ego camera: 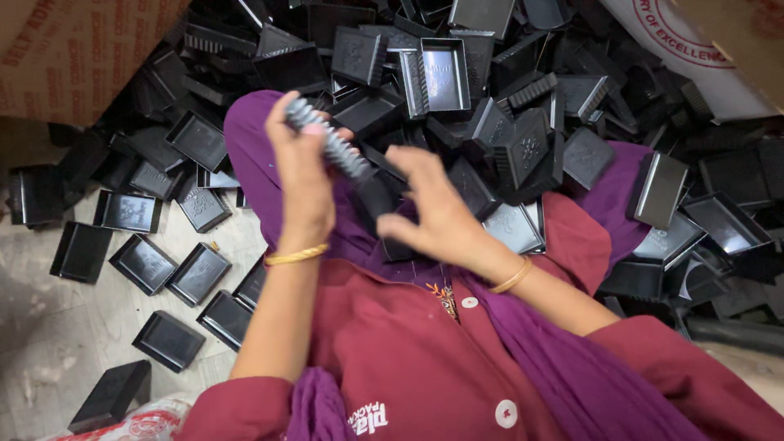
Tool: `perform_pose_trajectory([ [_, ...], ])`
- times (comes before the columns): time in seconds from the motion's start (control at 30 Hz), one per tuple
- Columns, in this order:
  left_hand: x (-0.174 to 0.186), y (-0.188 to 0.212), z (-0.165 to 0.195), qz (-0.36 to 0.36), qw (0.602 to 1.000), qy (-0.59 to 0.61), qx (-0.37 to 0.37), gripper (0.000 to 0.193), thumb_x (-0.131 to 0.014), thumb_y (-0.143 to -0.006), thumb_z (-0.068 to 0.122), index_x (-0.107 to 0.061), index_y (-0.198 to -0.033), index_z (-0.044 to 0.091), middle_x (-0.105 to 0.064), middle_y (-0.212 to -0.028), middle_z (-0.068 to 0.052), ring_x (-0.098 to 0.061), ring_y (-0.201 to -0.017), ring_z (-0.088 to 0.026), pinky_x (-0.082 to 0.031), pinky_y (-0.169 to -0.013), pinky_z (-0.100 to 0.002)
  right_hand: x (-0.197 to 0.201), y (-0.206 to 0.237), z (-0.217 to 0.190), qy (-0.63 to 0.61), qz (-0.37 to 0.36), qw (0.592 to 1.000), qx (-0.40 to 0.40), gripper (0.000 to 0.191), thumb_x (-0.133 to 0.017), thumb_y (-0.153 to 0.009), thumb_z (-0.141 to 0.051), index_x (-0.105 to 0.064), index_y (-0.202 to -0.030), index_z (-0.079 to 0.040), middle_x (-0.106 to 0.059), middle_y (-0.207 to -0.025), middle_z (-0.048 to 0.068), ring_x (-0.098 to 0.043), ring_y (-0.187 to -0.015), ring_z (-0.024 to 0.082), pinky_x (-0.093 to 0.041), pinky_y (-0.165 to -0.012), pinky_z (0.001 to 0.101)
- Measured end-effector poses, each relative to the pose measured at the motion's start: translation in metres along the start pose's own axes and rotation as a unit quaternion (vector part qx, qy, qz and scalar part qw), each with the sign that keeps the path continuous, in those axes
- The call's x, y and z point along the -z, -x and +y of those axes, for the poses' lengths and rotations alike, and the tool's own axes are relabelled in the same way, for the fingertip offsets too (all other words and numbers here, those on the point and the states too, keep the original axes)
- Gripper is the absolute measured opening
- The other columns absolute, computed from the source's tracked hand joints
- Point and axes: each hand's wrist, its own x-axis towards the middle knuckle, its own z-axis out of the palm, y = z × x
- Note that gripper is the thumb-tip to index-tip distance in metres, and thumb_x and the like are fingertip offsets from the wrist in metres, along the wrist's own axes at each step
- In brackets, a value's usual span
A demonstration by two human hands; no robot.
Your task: The person sits on the floor among a large pile of black plastic boxes and stacks them one at a time, picking up individual boxes from the pile, aligning them, and adding them to a growing stack on their lap.
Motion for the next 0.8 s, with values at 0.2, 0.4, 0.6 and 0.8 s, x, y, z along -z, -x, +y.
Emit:
perform_pose_trajectory([
  [0.2, 0.046, -0.007, 0.015, 0.008, 0.968, 0.230, 0.103, 0.043, -0.050, -0.101, 0.043, -0.056, -0.132, 0.014, -0.064, -0.121, -0.007, -0.067, -0.112, -0.025, -0.061, -0.091, -0.051, -0.014, 0.018, 0.012, 0.308, -0.243, 0.913, 0.110, 0.078, -0.087, -0.068, -0.031, -0.057, -0.139, -0.021, -0.055, -0.119, 0.012, -0.048, -0.121, 0.033, -0.037, -0.102, 0.0591],
  [0.4, 0.028, -0.011, -0.005, 0.013, 0.952, 0.270, 0.146, 0.049, -0.046, -0.107, 0.053, -0.061, -0.125, 0.011, -0.067, -0.118, -0.008, -0.069, -0.107, -0.025, -0.060, -0.091, -0.046, 0.004, 0.003, 0.006, 0.333, -0.143, 0.931, 0.043, 0.058, -0.087, -0.067, -0.033, -0.064, -0.117, -0.015, -0.056, -0.116, 0.013, -0.055, -0.114, 0.034, -0.042, -0.095, 0.0541],
  [0.6, -0.008, -0.004, -0.017, -0.002, 0.960, 0.242, 0.143, 0.054, -0.036, -0.107, 0.053, -0.060, -0.122, 0.007, -0.068, -0.117, -0.012, -0.070, -0.103, -0.025, -0.059, -0.091, -0.042, 0.058, -0.023, -0.002, -0.207, 0.095, 0.970, -0.080, 0.035, -0.081, -0.091, -0.020, -0.052, -0.105, -0.005, -0.058, -0.125, 0.017, -0.059, -0.117, 0.026, -0.051, -0.104, 0.0361],
  [0.8, -0.038, 0.006, -0.021, -0.022, 0.977, 0.207, 0.051, 0.054, -0.032, -0.114, 0.051, -0.054, -0.136, 0.008, -0.062, -0.123, -0.011, -0.063, -0.106, -0.020, -0.054, -0.097, -0.035, -0.002, -0.008, -0.014, -0.015, 0.099, 0.986, -0.129, 0.056, -0.078, -0.091, -0.029, -0.050, -0.135, -0.007, -0.057, -0.129, 0.015, -0.062, -0.114, 0.025, -0.053, -0.092, 0.0365],
])
